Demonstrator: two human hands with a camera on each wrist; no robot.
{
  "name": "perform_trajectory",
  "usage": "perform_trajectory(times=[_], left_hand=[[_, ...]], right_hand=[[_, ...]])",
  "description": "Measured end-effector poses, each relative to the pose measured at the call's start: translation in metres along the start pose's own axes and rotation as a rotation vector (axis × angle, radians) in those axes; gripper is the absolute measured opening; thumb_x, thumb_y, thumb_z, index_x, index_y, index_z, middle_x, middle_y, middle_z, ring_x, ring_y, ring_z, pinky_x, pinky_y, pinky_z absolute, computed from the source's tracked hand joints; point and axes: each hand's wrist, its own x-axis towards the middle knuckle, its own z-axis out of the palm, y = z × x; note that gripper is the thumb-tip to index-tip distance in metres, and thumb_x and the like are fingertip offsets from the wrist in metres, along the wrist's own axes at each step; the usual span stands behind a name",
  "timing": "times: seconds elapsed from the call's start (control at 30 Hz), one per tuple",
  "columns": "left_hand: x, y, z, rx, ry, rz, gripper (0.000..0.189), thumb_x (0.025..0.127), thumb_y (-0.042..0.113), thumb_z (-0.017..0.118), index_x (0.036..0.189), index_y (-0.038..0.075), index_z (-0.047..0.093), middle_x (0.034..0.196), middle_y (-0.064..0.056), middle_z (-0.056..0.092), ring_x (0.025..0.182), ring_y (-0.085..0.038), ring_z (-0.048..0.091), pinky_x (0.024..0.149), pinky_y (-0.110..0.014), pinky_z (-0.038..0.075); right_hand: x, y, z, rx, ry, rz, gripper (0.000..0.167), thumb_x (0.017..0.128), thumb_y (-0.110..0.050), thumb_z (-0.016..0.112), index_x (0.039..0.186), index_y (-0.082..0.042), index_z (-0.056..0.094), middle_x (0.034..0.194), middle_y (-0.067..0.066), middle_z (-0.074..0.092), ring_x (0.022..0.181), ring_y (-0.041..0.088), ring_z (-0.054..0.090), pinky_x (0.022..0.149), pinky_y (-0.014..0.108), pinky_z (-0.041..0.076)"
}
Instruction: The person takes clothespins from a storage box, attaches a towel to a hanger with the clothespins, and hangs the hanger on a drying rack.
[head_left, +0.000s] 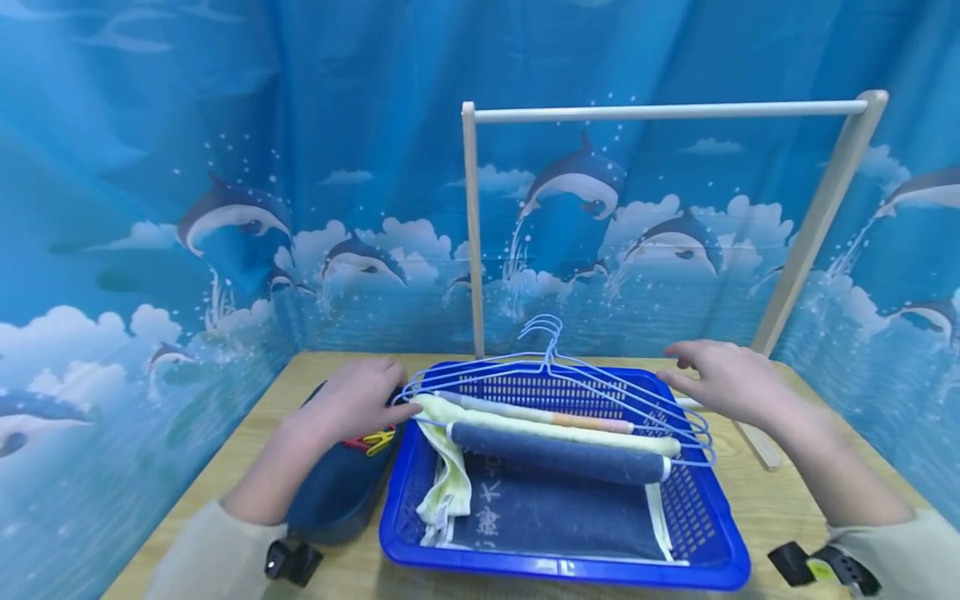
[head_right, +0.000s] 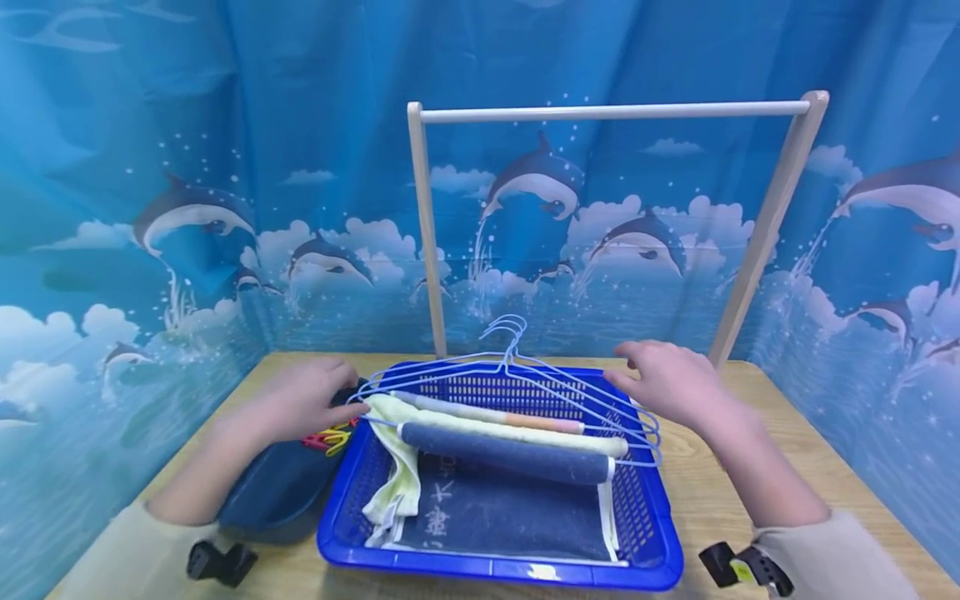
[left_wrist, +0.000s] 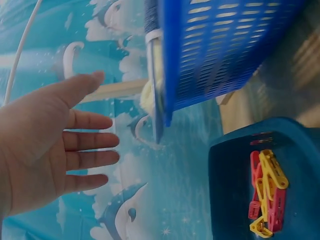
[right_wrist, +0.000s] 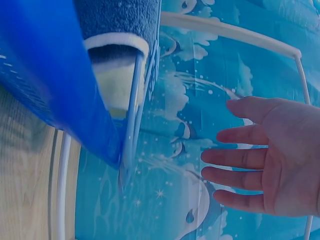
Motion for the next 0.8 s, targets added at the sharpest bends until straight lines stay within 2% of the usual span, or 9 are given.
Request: perform_trajectory(times=[0.17,0.33,0.57,0.8], left_hand=[[-0.007,0.008,0.008,0.087,0.051,0.074,0.041,0.082,0.049,0.063,0.091,0.009,0.061,0.08,0.002,0.053,0.071,-0.015,0.05,0.063,-0.034,0.042],[-0.01,0.016,0.016,0.12,0.054,0.155,0.036,0.084,0.047,0.061,0.084,0.011,0.057,0.073,0.004,0.047,0.064,-0.013,0.044,0.057,-0.031,0.037],[-0.016,0.021,0.025,0.1,0.078,0.278,0.031,0.085,0.04,0.063,0.074,0.014,0.052,0.068,0.006,0.04,0.059,-0.01,0.038,0.054,-0.028,0.034],[-0.018,0.022,0.031,0.083,0.083,0.329,0.032,0.084,0.038,0.065,0.067,0.017,0.048,0.066,0.008,0.039,0.056,-0.007,0.037,0.051,-0.026,0.033]], right_hand=[[0.0,-0.009,0.001,-0.035,0.012,-0.028,0.046,0.091,-0.036,0.055,0.12,0.0,0.058,0.102,0.015,0.064,0.09,0.035,0.061,0.065,0.047,0.049],[0.003,-0.014,0.003,-0.052,0.017,-0.051,0.044,0.091,-0.034,0.057,0.119,0.0,0.059,0.103,0.016,0.064,0.093,0.036,0.06,0.068,0.049,0.049],[0.011,-0.022,0.011,-0.033,0.016,-0.104,0.038,0.085,-0.023,0.065,0.117,-0.003,0.061,0.106,0.015,0.063,0.095,0.035,0.059,0.068,0.046,0.05],[0.023,-0.032,0.018,-0.048,-0.051,-0.127,0.048,0.085,-0.024,0.065,0.125,0.0,0.053,0.114,0.017,0.06,0.095,0.032,0.06,0.068,0.043,0.051]])
